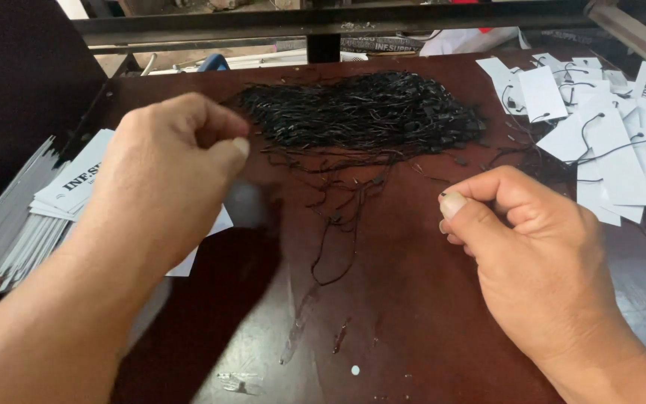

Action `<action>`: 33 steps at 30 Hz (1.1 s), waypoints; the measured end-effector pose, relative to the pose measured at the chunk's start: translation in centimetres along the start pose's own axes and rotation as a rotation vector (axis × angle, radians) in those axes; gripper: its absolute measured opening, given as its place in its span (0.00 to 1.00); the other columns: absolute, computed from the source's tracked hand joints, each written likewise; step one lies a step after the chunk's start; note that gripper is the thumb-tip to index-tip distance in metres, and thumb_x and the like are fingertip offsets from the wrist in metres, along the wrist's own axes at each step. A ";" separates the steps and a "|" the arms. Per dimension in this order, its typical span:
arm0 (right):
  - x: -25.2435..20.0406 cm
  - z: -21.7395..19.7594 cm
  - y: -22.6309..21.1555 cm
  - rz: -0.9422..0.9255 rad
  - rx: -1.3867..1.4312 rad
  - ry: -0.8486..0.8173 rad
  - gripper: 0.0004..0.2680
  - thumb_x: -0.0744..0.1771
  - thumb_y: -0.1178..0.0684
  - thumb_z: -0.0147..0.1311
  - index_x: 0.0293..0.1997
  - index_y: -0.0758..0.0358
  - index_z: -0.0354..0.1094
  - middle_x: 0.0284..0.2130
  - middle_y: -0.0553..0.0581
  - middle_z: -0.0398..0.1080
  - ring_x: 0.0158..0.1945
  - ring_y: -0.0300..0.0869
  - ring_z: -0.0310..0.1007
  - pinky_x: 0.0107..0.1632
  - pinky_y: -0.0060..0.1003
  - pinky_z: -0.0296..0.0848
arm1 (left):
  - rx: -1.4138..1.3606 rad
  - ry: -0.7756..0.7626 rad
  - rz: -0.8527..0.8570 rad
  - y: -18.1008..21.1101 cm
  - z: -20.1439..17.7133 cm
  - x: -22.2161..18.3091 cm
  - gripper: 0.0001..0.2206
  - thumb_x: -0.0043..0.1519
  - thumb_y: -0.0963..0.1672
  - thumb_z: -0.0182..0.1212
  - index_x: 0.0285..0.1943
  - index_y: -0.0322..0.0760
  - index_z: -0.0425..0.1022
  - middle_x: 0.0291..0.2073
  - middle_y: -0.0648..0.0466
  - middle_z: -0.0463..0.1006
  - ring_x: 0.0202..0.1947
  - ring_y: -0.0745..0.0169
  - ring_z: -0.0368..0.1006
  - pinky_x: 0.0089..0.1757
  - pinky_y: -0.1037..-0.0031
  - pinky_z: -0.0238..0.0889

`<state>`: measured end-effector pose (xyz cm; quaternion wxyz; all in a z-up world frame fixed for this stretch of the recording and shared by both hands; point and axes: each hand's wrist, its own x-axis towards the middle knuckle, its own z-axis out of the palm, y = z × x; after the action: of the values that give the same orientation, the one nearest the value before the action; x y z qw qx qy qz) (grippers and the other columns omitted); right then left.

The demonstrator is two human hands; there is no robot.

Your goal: Manually attaching black string fasteners to paper product labels by threading them through pre-punched holes and locking the fasteners.

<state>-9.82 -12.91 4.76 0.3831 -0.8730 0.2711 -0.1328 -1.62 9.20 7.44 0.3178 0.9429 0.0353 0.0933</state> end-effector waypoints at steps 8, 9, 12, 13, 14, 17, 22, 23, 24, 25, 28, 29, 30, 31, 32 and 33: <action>-0.6 0.1 -0.8 0.033 0.035 0.004 0.05 0.67 0.50 0.57 0.34 0.53 0.80 0.27 0.50 0.79 0.35 0.36 0.77 0.47 0.30 0.71 | 0.580 0.118 0.038 -7.7 -1.1 -1.7 0.17 0.59 0.56 0.62 0.52 0.53 0.82 0.47 0.56 0.79 0.60 0.47 0.68 0.48 0.46 0.69; -0.6 0.1 -0.7 0.033 0.043 0.002 0.05 0.67 0.50 0.57 0.35 0.53 0.80 0.28 0.51 0.79 0.35 0.37 0.78 0.48 0.30 0.72 | 0.651 0.196 0.132 -8.8 -1.1 -1.9 0.19 0.59 0.57 0.63 0.50 0.49 0.84 0.47 0.51 0.80 0.59 0.45 0.70 0.46 0.48 0.72; -0.8 0.1 -1.0 0.037 0.051 0.004 0.05 0.67 0.51 0.57 0.35 0.54 0.80 0.28 0.51 0.79 0.36 0.37 0.78 0.48 0.30 0.71 | 0.735 0.103 -0.006 -9.1 -1.7 -2.0 0.21 0.59 0.61 0.54 0.47 0.56 0.85 0.50 0.51 0.78 0.60 0.43 0.69 0.49 0.48 0.71; -0.8 0.2 -1.0 0.033 0.052 0.002 0.05 0.67 0.51 0.57 0.35 0.54 0.80 0.28 0.51 0.79 0.36 0.37 0.78 0.48 0.30 0.71 | 0.735 0.106 -0.010 -9.8 -1.8 -1.8 0.21 0.59 0.61 0.54 0.47 0.56 0.85 0.50 0.51 0.78 0.60 0.43 0.69 0.49 0.48 0.71; -0.8 0.2 -0.9 0.032 0.045 0.004 0.05 0.67 0.51 0.57 0.35 0.54 0.80 0.28 0.51 0.78 0.36 0.37 0.77 0.47 0.31 0.70 | 0.701 0.103 0.020 -10.3 -1.8 -1.5 0.20 0.58 0.60 0.57 0.46 0.54 0.85 0.49 0.51 0.78 0.59 0.43 0.69 0.51 0.49 0.69; -0.8 0.3 -0.8 0.016 0.039 0.011 0.05 0.67 0.51 0.57 0.35 0.54 0.80 0.28 0.51 0.78 0.36 0.37 0.77 0.47 0.31 0.70 | 0.647 0.072 0.006 -10.1 -2.0 -1.0 0.18 0.58 0.59 0.60 0.43 0.51 0.85 0.48 0.51 0.78 0.57 0.44 0.71 0.52 0.51 0.67; -0.8 0.3 -0.8 0.044 0.042 0.014 0.06 0.67 0.50 0.56 0.36 0.54 0.80 0.28 0.52 0.78 0.35 0.38 0.76 0.47 0.31 0.70 | 0.585 -0.075 -0.124 -8.0 -2.9 -1.0 0.20 0.53 0.61 0.60 0.48 0.59 0.85 0.52 0.56 0.77 0.60 0.51 0.69 0.55 0.53 0.64; -0.7 0.4 -0.6 0.031 0.044 0.017 0.06 0.67 0.51 0.57 0.36 0.54 0.80 0.27 0.51 0.78 0.35 0.37 0.76 0.47 0.31 0.70 | 0.607 -0.080 -0.100 -8.5 -2.8 -0.7 0.19 0.53 0.60 0.61 0.46 0.58 0.84 0.51 0.56 0.77 0.57 0.48 0.72 0.53 0.53 0.65; -0.6 0.4 -0.5 0.017 0.049 0.022 0.05 0.67 0.51 0.57 0.36 0.55 0.80 0.27 0.51 0.78 0.34 0.36 0.75 0.47 0.30 0.70 | 0.628 -0.082 -0.073 -8.8 -2.8 -0.4 0.19 0.53 0.60 0.63 0.44 0.56 0.84 0.50 0.56 0.78 0.54 0.45 0.75 0.52 0.52 0.67; -0.6 0.4 -0.7 0.016 0.050 0.023 0.05 0.67 0.51 0.57 0.36 0.55 0.80 0.27 0.51 0.78 0.34 0.36 0.75 0.47 0.30 0.70 | 0.629 -0.081 -0.072 -7.6 -3.2 -0.6 0.19 0.53 0.60 0.63 0.44 0.56 0.84 0.50 0.56 0.78 0.54 0.45 0.75 0.52 0.52 0.67; -0.7 0.3 -0.7 0.026 0.052 0.026 0.05 0.67 0.51 0.57 0.35 0.54 0.80 0.27 0.51 0.78 0.34 0.37 0.75 0.47 0.30 0.70 | 0.563 -0.190 -0.351 -5.4 -4.0 -0.8 0.15 0.57 0.57 0.62 0.46 0.55 0.79 0.27 0.45 0.89 0.38 0.42 0.83 0.46 0.55 0.66; -0.7 0.3 -0.6 0.018 0.056 0.026 0.05 0.67 0.52 0.57 0.35 0.55 0.80 0.27 0.51 0.78 0.34 0.37 0.75 0.47 0.30 0.70 | 0.489 -0.156 -0.326 -5.6 -4.0 -0.7 0.13 0.58 0.55 0.63 0.40 0.50 0.80 0.26 0.46 0.85 0.31 0.43 0.80 0.41 0.57 0.65; -0.6 0.3 -0.6 0.008 0.062 0.027 0.05 0.67 0.52 0.57 0.35 0.55 0.80 0.27 0.51 0.77 0.34 0.37 0.75 0.46 0.30 0.71 | 0.413 -0.120 -0.301 -5.8 -4.1 -0.6 0.13 0.59 0.54 0.63 0.35 0.45 0.80 0.24 0.47 0.81 0.24 0.44 0.77 0.36 0.58 0.64; -0.7 0.3 -0.6 0.008 0.063 0.029 0.05 0.67 0.52 0.57 0.35 0.55 0.80 0.27 0.51 0.77 0.34 0.37 0.75 0.46 0.30 0.71 | 0.414 -0.119 -0.299 -6.0 -4.1 -0.4 0.13 0.59 0.54 0.63 0.35 0.45 0.80 0.24 0.47 0.81 0.24 0.44 0.77 0.36 0.58 0.64; -0.7 0.3 -0.7 0.017 0.050 0.028 0.05 0.67 0.51 0.57 0.35 0.54 0.80 0.27 0.51 0.78 0.34 0.37 0.75 0.47 0.30 0.71 | 0.407 -0.083 -0.266 -6.3 -4.1 -0.2 0.13 0.60 0.53 0.62 0.35 0.43 0.81 0.26 0.44 0.82 0.24 0.41 0.76 0.35 0.55 0.65; -0.7 0.3 -0.7 0.026 0.038 0.028 0.06 0.67 0.51 0.56 0.36 0.54 0.80 0.27 0.51 0.78 0.34 0.37 0.75 0.47 0.31 0.70 | 0.401 -0.046 -0.232 -6.5 -4.1 0.0 0.14 0.61 0.52 0.61 0.35 0.41 0.81 0.27 0.41 0.82 0.25 0.39 0.76 0.33 0.53 0.65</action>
<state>-9.99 -11.91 5.09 0.3976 -0.8599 0.2852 -0.1454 -2.44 16.81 6.70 0.1334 0.9787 0.1541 0.0257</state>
